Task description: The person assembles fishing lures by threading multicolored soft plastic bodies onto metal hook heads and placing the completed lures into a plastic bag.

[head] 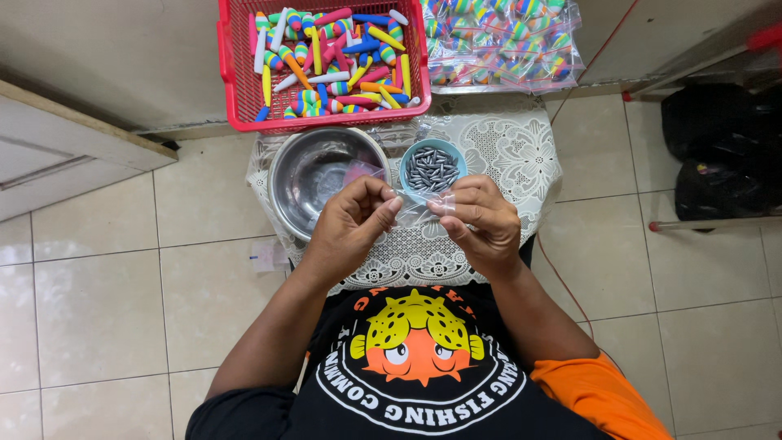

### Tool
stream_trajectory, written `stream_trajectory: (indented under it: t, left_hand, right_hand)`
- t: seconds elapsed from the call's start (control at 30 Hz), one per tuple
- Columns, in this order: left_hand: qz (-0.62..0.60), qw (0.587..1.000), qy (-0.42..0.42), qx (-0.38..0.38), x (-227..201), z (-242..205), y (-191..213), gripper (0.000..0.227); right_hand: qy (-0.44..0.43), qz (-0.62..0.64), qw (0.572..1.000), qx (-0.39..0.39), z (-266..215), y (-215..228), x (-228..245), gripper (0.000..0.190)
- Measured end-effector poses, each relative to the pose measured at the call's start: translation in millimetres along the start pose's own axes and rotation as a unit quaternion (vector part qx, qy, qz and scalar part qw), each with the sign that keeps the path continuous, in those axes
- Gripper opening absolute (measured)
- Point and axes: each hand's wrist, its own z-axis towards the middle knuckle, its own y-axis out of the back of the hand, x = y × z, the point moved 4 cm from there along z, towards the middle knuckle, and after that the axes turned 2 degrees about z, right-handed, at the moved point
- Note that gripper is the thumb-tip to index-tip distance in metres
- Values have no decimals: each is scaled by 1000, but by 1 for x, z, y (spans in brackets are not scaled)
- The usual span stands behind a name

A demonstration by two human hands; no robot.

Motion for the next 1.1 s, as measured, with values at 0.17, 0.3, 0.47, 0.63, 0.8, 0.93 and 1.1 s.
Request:
stream_trajectory:
  t: [0.17, 0.3, 0.47, 0.63, 0.8, 0.93, 1.1]
  left_hand:
    - [8, 1000, -1, -19, -10, -1, 5, 15]
    - [20, 999, -1, -30, -11, -1, 11, 14]
    - [80, 996, -22, -35, -19, -1, 18, 13]
    - [170, 982, -62, -56, -27, -5, 29, 11]
    - [392, 869, -299, -40, -52, -10, 15, 65]
    - [485, 817, -313, 13, -38, -10, -12, 73]
    - [477, 826, -301, -9, -19, -5, -17, 45]
  right_hand:
    - [-26, 11, 999, 21, -4, -1, -6, 22]
    - [-35, 28, 998, 45, -1, -5, -4, 25]
    - [-73, 62, 994, 55, -3, -8, -4, 28]
    - [-144, 78, 983, 82, -9, -8, -13, 35]
    - [-189, 88, 973, 96, -6, -9, -10, 35]
    - [-189, 63, 972, 124, -1, -19, 0, 31]
    - [-210, 64, 966, 136, -4, -14, -2, 24]
